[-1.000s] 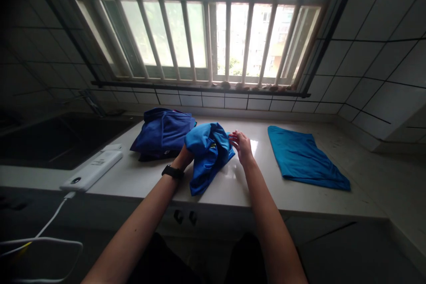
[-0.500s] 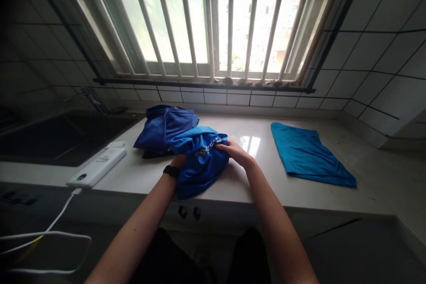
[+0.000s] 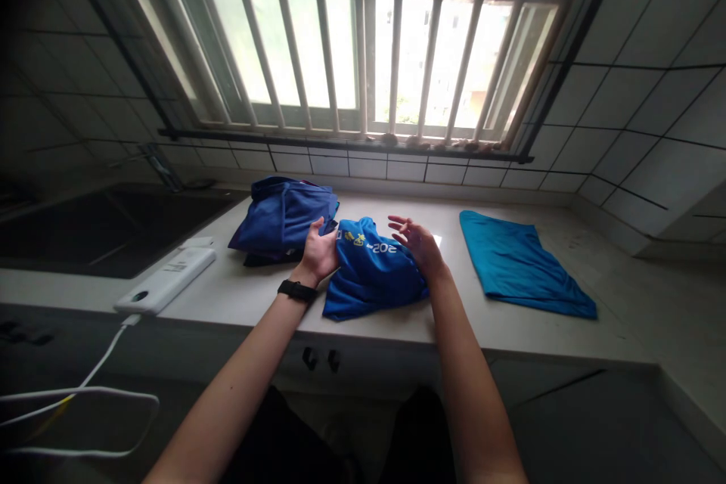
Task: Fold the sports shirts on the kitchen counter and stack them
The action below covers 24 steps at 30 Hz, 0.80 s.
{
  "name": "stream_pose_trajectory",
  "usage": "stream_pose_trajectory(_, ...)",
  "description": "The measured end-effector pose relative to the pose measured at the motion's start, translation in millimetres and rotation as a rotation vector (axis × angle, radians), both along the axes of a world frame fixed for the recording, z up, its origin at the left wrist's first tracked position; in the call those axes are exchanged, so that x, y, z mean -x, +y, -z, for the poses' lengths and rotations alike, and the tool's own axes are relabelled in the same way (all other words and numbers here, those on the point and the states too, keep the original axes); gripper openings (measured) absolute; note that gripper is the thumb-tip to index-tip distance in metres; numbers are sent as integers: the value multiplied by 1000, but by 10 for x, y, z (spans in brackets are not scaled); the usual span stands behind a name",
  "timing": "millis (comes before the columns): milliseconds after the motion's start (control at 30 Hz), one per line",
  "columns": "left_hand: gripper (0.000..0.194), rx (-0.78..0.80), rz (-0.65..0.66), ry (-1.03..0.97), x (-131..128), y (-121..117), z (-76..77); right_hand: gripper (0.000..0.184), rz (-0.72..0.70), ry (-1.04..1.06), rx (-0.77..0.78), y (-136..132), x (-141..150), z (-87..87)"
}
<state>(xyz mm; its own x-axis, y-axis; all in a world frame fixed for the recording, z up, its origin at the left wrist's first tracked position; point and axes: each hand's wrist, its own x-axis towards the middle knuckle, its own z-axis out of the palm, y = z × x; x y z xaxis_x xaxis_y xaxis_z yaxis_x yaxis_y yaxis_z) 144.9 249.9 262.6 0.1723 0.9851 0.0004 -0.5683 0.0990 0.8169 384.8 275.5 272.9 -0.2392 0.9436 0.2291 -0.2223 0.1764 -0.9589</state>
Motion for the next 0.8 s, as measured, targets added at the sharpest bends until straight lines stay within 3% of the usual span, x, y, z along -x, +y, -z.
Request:
stream_pose_trajectory(67,42,14,30,-54,-3,-53,-19,35,59,-197,29,63,18,83)
stream_pose_trajectory(167,23,-28,30,49,-31,-117,-28,58,53,-424,103,114,49,219)
stream_pose_trajectory(267,21,-12,28,63,-58,-111,-21,49,-74,-397,75,132,58,278)
stream_pose_trajectory(300,19,-2,9,50,-59,-89,-16,45,-59,-341,56,146,48,276)
stream_pose_trajectory(367,16,24,-78,17,-49,-18,2,38,143,-187,23,203,1,258)
stream_pose_trajectory(500,16,93,-307,-35,-15,126,69,23,856,114,16,370,-192,244)
stream_pose_trajectory(600,39,40,-346,-15,-26,143,124,22,1176,80,9,422,-308,273)
stream_pose_trajectory(700,68,-20,-322,185,-68,104,170,30,1219,-162,-129,373,-291,279)
stream_pose_trajectory(800,75,-17,-199,497,-99,76,204,30,1022,-399,-311,289,-170,253)
